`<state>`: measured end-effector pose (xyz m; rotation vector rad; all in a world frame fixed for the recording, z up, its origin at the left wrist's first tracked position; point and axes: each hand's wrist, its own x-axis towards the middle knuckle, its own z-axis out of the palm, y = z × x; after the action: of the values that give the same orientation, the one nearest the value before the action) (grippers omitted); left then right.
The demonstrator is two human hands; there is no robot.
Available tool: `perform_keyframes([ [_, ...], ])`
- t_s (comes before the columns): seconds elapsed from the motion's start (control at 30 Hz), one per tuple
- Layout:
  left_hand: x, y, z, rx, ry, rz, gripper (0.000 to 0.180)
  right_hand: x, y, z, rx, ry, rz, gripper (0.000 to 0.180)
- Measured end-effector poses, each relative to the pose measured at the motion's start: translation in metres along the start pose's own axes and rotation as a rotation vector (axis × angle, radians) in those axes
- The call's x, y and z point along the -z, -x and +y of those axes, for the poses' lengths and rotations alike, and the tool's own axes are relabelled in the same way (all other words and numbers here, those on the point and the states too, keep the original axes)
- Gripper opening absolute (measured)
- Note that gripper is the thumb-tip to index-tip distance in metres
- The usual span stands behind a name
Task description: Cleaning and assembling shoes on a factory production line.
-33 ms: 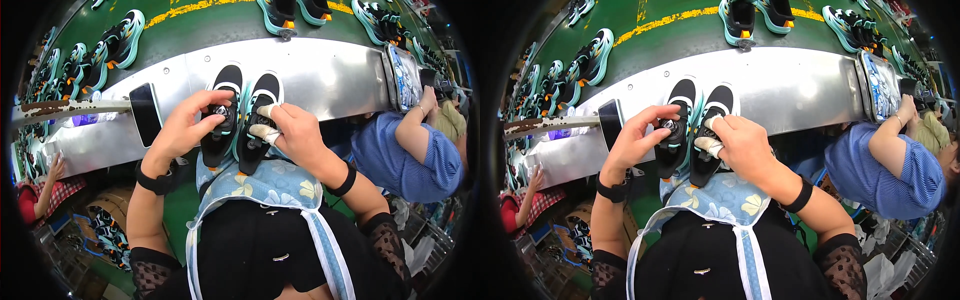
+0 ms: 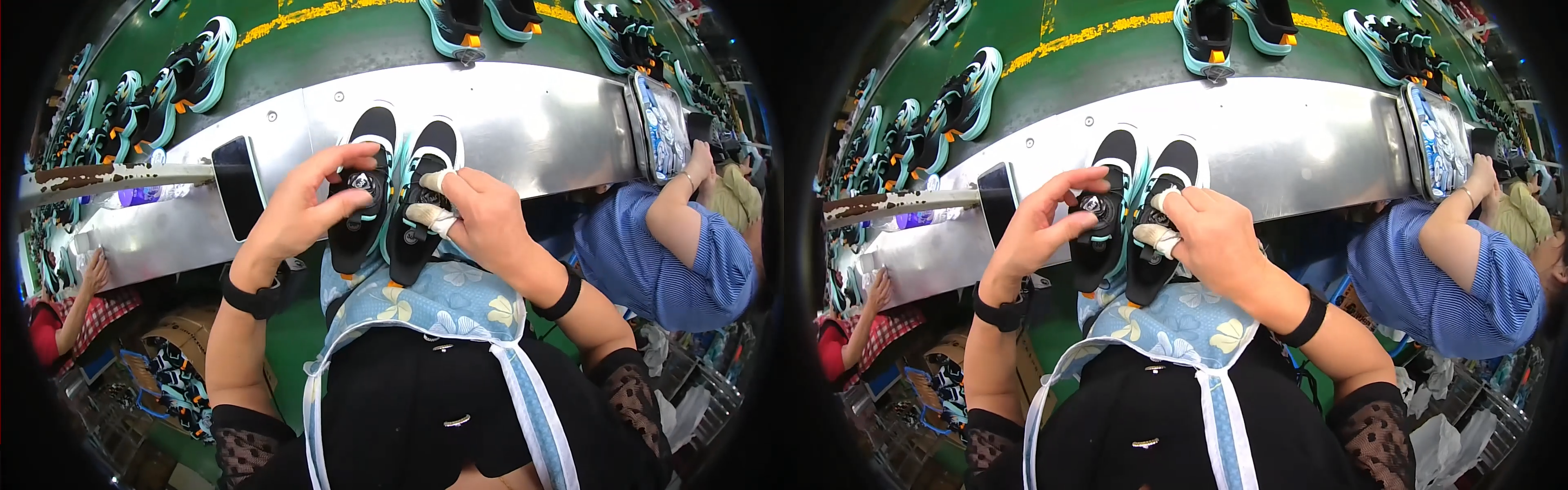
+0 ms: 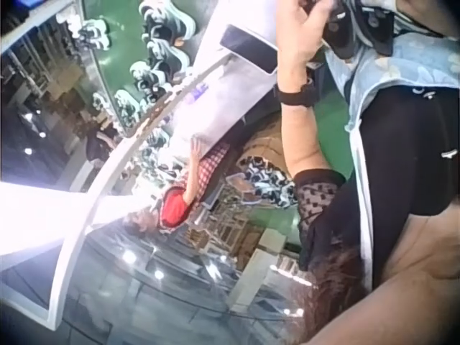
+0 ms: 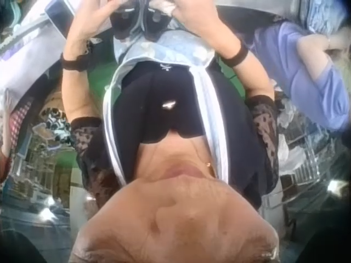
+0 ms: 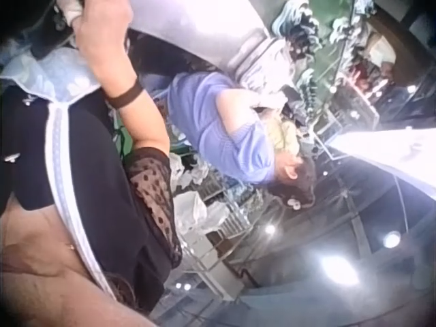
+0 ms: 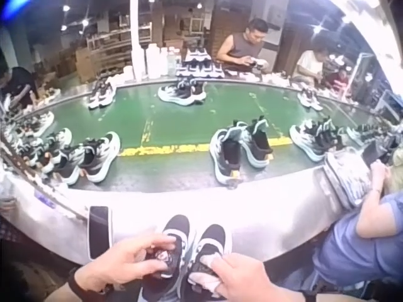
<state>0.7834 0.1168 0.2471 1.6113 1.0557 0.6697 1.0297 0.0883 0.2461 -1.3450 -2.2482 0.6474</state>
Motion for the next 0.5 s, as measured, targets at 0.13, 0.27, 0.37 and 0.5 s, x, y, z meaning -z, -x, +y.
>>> perform_keyframes([
  [0.13, -0.002, -0.002, 0.002, -0.004, -0.135, -0.005, 0.042, 0.019, -0.007, 0.001, -0.117, -0.221, -0.177, 0.038],
  [0.27, 0.015, -0.010, -0.006, -0.010, -0.020, -0.205, 0.043, 0.033, -0.007, 0.002, -0.172, -0.357, -0.280, 0.047],
  [0.37, -0.001, -0.009, 0.010, -0.148, -0.144, 0.021, 0.047, 0.035, -0.008, 0.013, -0.203, -0.314, -0.276, 0.048],
  [0.5, -0.035, 0.041, 0.039, 0.282, 0.030, 0.261, 0.020, 0.039, -0.010, 0.026, -0.186, -0.353, -0.266, 0.050],
])
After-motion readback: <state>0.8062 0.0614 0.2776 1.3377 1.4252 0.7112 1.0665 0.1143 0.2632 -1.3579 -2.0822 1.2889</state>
